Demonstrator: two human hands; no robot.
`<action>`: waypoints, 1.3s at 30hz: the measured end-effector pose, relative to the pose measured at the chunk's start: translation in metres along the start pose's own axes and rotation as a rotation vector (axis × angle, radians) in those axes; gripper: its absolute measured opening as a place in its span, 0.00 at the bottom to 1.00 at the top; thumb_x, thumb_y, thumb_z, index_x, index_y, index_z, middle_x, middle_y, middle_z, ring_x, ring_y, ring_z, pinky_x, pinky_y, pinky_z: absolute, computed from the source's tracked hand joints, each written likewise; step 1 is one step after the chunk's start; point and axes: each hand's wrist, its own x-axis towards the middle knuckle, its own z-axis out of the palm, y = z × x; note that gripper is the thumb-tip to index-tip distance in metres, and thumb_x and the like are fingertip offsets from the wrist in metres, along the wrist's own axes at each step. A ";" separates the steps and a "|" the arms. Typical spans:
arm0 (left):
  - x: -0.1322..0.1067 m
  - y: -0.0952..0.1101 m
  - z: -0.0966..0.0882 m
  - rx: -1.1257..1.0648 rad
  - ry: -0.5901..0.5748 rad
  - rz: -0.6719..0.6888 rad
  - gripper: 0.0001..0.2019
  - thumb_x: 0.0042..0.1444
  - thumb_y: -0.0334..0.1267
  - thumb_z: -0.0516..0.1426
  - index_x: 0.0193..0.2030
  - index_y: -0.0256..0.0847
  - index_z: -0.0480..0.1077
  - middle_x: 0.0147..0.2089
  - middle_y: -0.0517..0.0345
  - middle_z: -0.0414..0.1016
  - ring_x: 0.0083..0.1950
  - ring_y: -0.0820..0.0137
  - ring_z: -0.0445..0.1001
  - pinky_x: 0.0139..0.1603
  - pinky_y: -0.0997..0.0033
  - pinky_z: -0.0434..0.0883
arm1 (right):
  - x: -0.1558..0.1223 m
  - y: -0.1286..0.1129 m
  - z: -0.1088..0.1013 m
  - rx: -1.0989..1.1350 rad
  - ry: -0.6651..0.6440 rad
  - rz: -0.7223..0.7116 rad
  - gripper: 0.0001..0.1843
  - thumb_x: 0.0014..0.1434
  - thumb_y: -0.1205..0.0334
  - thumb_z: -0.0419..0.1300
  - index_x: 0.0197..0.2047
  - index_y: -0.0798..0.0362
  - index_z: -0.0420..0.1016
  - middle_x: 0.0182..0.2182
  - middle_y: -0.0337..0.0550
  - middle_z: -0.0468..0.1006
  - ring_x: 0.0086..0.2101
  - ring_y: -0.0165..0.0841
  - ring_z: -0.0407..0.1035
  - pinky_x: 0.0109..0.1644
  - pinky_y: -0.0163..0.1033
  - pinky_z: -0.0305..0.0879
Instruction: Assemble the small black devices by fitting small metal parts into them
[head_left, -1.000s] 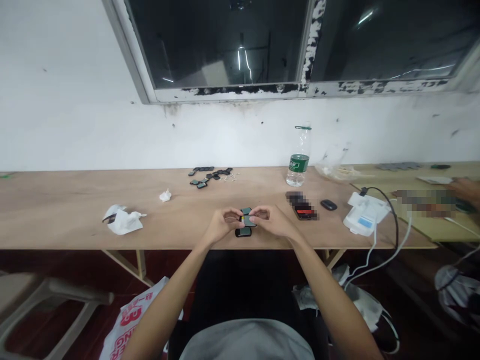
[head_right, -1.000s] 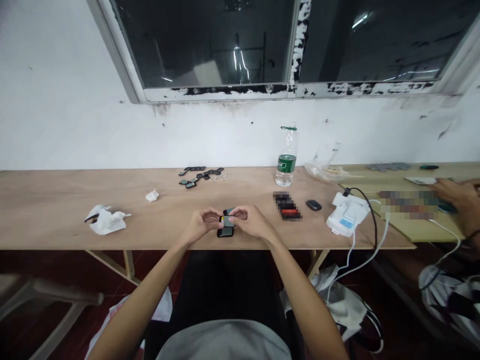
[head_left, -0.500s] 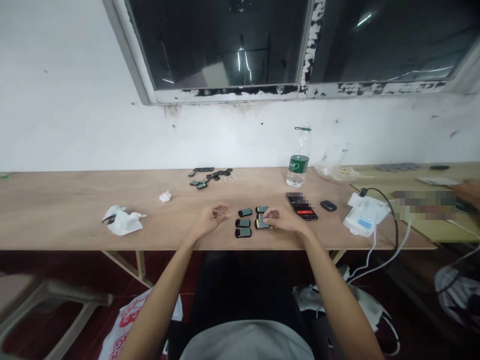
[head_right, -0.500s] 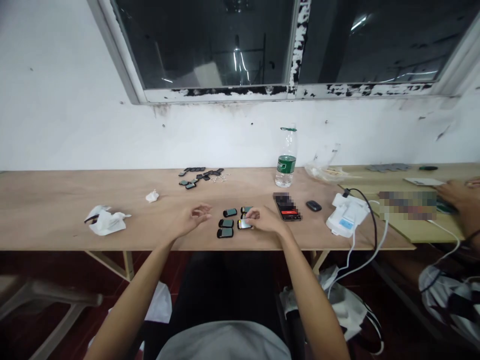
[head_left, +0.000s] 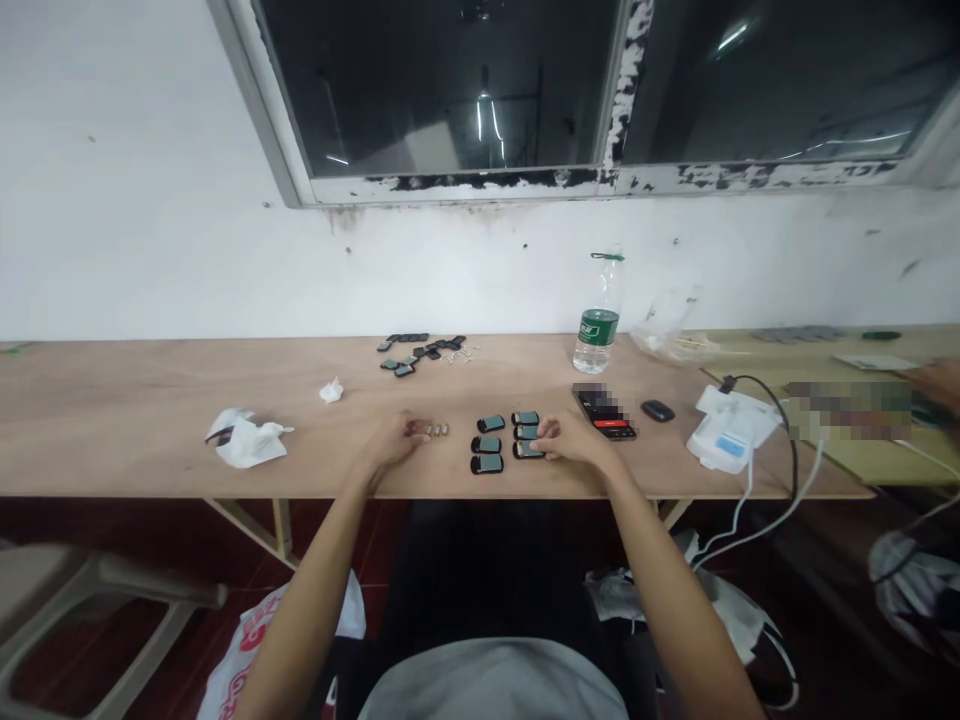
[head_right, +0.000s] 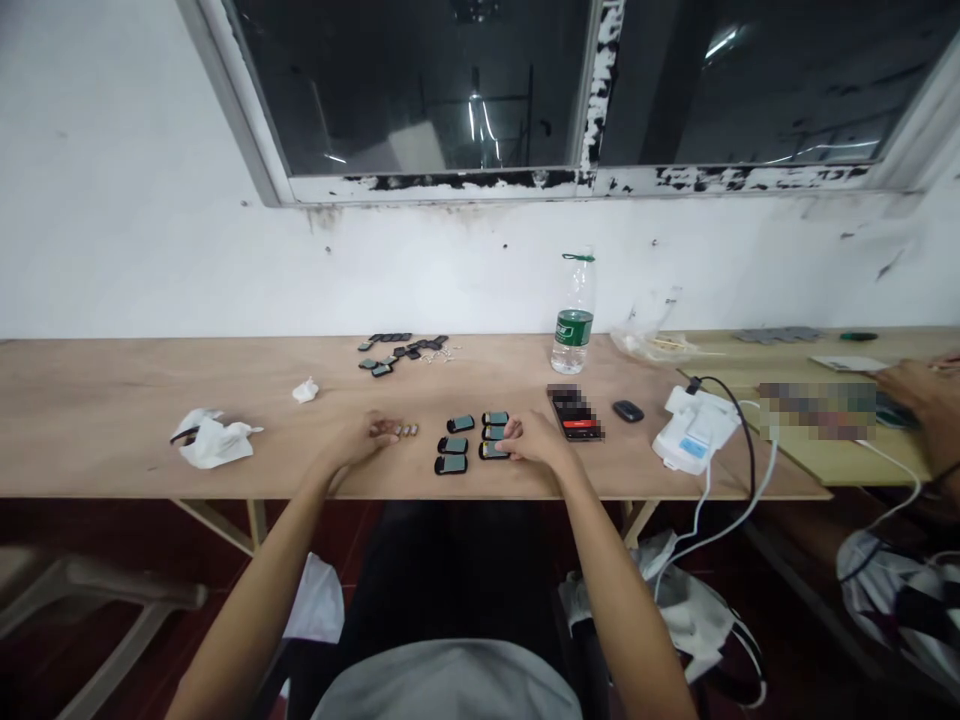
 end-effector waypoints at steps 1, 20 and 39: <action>0.000 0.000 0.001 -0.012 0.000 -0.007 0.15 0.47 0.40 0.66 0.42 0.39 0.78 0.45 0.50 0.83 0.47 0.56 0.80 0.51 0.57 0.77 | -0.001 -0.001 0.000 -0.027 0.006 -0.003 0.12 0.50 0.61 0.71 0.33 0.56 0.74 0.27 0.43 0.80 0.25 0.34 0.75 0.28 0.34 0.68; -0.005 0.009 -0.012 0.254 -0.119 0.097 0.16 0.51 0.48 0.60 0.42 0.40 0.78 0.47 0.47 0.79 0.44 0.58 0.78 0.47 0.62 0.75 | -0.029 -0.060 0.055 -0.451 -0.162 -0.468 0.09 0.61 0.65 0.63 0.44 0.53 0.82 0.43 0.48 0.75 0.42 0.38 0.71 0.49 0.42 0.66; -0.013 0.026 -0.021 0.436 -0.212 0.117 0.18 0.52 0.45 0.57 0.46 0.40 0.78 0.45 0.47 0.78 0.42 0.58 0.77 0.47 0.61 0.74 | -0.031 -0.062 0.050 -0.513 -0.163 -0.400 0.02 0.60 0.67 0.63 0.37 0.52 0.77 0.38 0.46 0.78 0.47 0.41 0.70 0.49 0.40 0.63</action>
